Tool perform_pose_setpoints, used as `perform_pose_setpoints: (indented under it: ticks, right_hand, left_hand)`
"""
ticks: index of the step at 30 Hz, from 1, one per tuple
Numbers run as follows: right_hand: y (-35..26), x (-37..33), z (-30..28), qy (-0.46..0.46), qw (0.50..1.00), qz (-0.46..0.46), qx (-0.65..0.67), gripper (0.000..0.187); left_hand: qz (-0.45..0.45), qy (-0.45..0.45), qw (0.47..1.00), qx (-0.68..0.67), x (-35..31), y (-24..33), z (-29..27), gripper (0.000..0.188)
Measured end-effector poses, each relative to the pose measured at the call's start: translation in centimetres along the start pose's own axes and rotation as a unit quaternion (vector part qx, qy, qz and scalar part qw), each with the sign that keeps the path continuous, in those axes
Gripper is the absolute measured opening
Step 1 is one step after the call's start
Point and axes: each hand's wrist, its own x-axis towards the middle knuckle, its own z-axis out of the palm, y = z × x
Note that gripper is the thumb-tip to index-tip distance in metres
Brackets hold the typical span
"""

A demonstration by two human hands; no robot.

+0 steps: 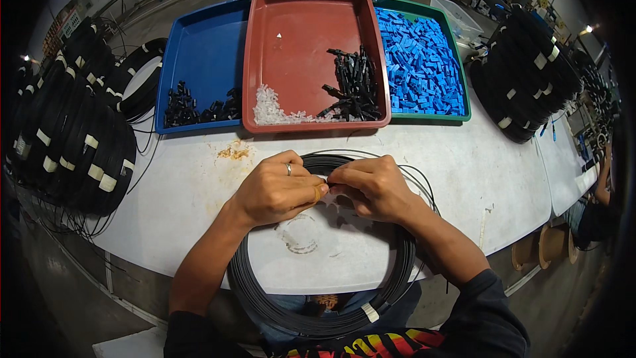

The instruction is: The person attaches connector parts from trays onto the ends of coiled cables by hand, stacks the finished cable coils, and takes another coiled cable to continue assembling components.

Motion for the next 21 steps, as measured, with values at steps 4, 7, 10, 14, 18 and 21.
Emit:
perform_pose_setpoints:
  ticks: [4,7,10,14,18,21]
  right_hand:
    - [-0.18,0.31,-0.02,-0.029,0.999,0.026,0.020,0.018]
    - [-0.06,0.19,-0.06,-0.020,0.999,0.024,0.026,0.017]
    - [0.34,0.15,0.08,-0.042,0.998,0.036,0.039,0.017]
    - [-0.13,0.24,0.18,0.016,1.000,0.013,0.015,0.018]
    - [0.36,-0.16,0.22,-0.014,1.000,0.000,-0.016,0.022]
    - [0.33,0.17,0.06,-0.045,0.999,0.008,0.010,0.026]
  left_hand:
    - [0.009,0.022,1.000,0.006,-0.17,-0.16,0.22,0.013]
    - [0.010,0.017,1.000,0.001,-0.04,-0.11,0.17,0.014]
    - [0.015,0.000,1.000,0.008,-0.01,0.07,0.06,0.014]
    - [-0.031,0.046,0.998,-0.033,-0.45,-0.24,0.28,0.015]
    - [-0.011,-0.012,1.000,-0.022,0.03,0.03,-0.13,0.013]
    - [-0.005,0.005,1.000,-0.012,-0.17,-0.17,0.16,0.013]
